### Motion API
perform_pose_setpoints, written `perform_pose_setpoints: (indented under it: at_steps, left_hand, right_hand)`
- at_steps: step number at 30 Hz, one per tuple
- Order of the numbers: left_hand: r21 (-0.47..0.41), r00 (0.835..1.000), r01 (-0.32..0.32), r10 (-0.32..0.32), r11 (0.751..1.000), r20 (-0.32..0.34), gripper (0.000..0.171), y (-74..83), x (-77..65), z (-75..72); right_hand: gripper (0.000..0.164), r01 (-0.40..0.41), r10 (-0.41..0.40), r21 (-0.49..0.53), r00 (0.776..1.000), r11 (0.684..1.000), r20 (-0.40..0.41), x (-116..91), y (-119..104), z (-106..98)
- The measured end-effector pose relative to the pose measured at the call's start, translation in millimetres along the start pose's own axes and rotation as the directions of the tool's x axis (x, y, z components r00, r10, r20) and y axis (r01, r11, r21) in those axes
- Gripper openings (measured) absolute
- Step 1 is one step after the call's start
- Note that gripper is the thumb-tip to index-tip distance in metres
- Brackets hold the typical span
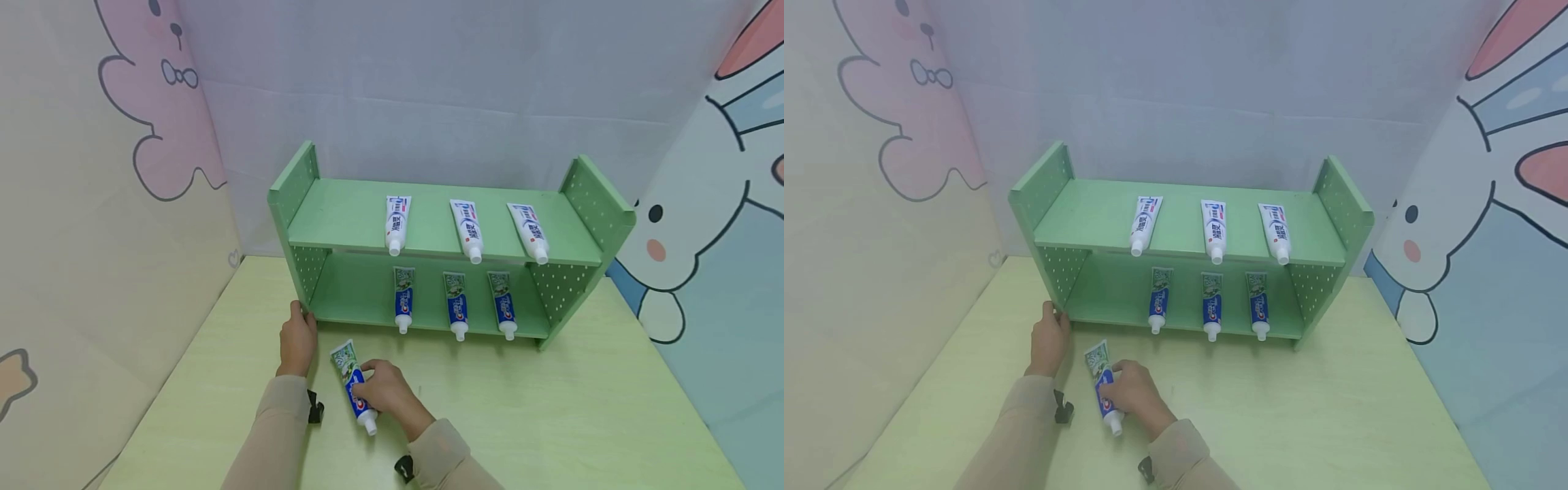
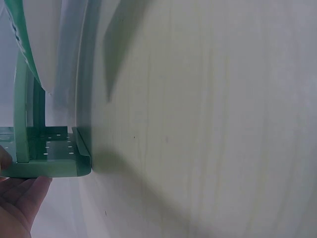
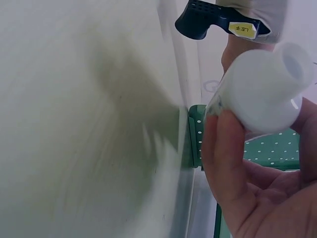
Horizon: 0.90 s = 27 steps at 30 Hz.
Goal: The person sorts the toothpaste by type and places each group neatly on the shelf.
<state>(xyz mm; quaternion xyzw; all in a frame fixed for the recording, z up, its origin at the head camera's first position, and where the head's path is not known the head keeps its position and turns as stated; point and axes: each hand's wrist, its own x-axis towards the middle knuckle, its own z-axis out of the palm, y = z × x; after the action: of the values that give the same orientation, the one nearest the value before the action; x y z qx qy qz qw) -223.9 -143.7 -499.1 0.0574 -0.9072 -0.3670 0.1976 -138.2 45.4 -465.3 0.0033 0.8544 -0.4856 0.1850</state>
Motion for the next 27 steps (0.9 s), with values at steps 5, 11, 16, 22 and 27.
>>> perform_pose_setpoints:
  at_steps: [5, 11, 16, 22, 27]
  left_hand:
    - [-0.004, 1.0, 0.004, -0.004, 1.0, 0.006, 0.024, -0.8, -0.9, -0.2]
    - [-0.005, 1.0, 0.008, -0.008, 1.0, 0.017, 0.025, -1.4, -0.2, 0.0]
    - [-0.011, 1.0, 0.011, -0.01, 1.0, 0.02, 0.025, -0.2, -0.2, -0.8]
    - [-0.009, 1.0, 0.01, -0.01, 1.0, 0.016, 0.024, 0.8, -0.2, -1.0]
    - [-0.005, 1.0, 0.007, -0.007, 1.0, 0.005, 0.023, -0.1, 0.0, 0.5]
  right_hand:
    - [0.044, 0.015, -0.015, 0.005, 1.0, 1.0, 0.001, 0.3, -1.6, -1.8]
    - [0.045, 0.021, -0.021, 0.021, 1.0, 1.0, -0.008, 2.9, -3.5, -5.0]
    - [0.047, 0.026, -0.025, 0.02, 0.999, 0.999, -0.029, 5.9, -5.4, -7.1]
    - [0.05, 0.026, -0.024, 0.051, 0.998, 0.998, -0.057, 9.0, -8.5, -8.7]
    - [0.049, 0.027, -0.021, 0.064, 0.996, 0.998, -0.087, 12.4, -9.5, -9.6]
